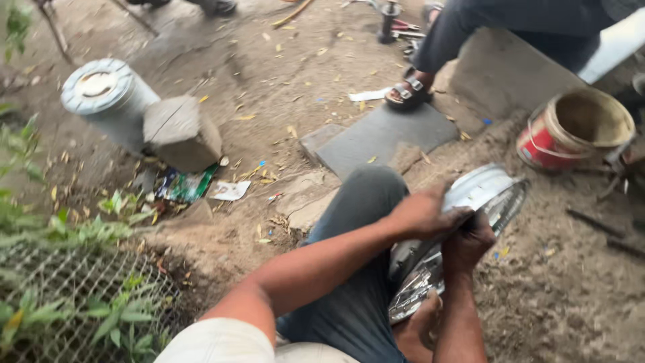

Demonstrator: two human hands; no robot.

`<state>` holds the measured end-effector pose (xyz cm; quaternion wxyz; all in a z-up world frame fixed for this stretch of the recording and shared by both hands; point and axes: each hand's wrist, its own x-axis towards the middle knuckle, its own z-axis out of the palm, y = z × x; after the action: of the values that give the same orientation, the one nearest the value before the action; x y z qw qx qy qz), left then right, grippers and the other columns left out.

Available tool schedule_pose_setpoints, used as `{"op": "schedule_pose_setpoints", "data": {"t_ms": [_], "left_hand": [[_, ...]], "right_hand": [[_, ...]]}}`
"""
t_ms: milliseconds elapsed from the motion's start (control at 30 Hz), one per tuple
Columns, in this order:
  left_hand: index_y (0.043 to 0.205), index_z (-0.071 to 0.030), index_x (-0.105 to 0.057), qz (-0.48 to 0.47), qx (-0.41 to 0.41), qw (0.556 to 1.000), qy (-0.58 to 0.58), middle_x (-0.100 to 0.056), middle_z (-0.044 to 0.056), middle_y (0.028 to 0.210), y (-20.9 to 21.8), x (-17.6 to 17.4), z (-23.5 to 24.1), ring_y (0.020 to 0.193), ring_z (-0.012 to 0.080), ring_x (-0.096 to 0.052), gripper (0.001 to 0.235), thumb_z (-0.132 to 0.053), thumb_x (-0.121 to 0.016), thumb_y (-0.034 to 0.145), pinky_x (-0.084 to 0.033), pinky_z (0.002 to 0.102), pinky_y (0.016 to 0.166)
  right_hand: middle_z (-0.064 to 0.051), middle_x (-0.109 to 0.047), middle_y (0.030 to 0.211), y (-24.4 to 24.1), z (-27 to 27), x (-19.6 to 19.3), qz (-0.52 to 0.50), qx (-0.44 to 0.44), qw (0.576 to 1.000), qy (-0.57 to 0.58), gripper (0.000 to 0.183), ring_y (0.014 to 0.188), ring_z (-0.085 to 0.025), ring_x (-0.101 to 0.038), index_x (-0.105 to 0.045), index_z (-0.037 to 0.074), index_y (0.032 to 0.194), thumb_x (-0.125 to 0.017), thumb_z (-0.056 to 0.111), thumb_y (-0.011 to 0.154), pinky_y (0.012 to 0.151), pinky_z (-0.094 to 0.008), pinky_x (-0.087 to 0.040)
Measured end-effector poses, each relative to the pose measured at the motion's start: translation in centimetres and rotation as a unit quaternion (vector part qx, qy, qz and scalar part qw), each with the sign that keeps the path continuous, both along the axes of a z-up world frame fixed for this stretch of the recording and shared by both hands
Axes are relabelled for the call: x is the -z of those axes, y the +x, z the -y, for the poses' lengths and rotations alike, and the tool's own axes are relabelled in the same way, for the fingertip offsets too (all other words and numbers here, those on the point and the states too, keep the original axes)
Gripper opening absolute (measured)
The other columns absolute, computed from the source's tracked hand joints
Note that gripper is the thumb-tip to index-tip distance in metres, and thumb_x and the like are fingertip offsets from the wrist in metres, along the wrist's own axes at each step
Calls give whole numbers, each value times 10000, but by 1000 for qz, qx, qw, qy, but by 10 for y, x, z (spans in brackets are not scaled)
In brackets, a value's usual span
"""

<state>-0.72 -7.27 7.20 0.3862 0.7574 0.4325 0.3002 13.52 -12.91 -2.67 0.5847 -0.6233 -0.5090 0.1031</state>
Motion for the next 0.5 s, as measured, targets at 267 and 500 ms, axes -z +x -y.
{"op": "schedule_pose_setpoints", "data": {"t_ms": [267,500], "left_hand": [[1250,6,-644,130,174,938,-269,-715,216,1106,21,65,-1,1011,298,-682,563,-466,-629,944,-543,435,878],[1135,44,-698,168,171,949,-205,-727,173,897,35,70,21,826,252,-702,541,-468,-551,1041,-570,413,709]], "right_hand": [[4,-697,1091,5,23,-26,-161,-40,983,80,223,953,-81,-626,-665,-18,1160,-764,89,992,888,-257,-555],[-14,-712,1019,2,41,-42,-199,-14,978,56,71,875,-91,-645,-697,-19,1088,-683,28,1037,799,-261,-568]]}}
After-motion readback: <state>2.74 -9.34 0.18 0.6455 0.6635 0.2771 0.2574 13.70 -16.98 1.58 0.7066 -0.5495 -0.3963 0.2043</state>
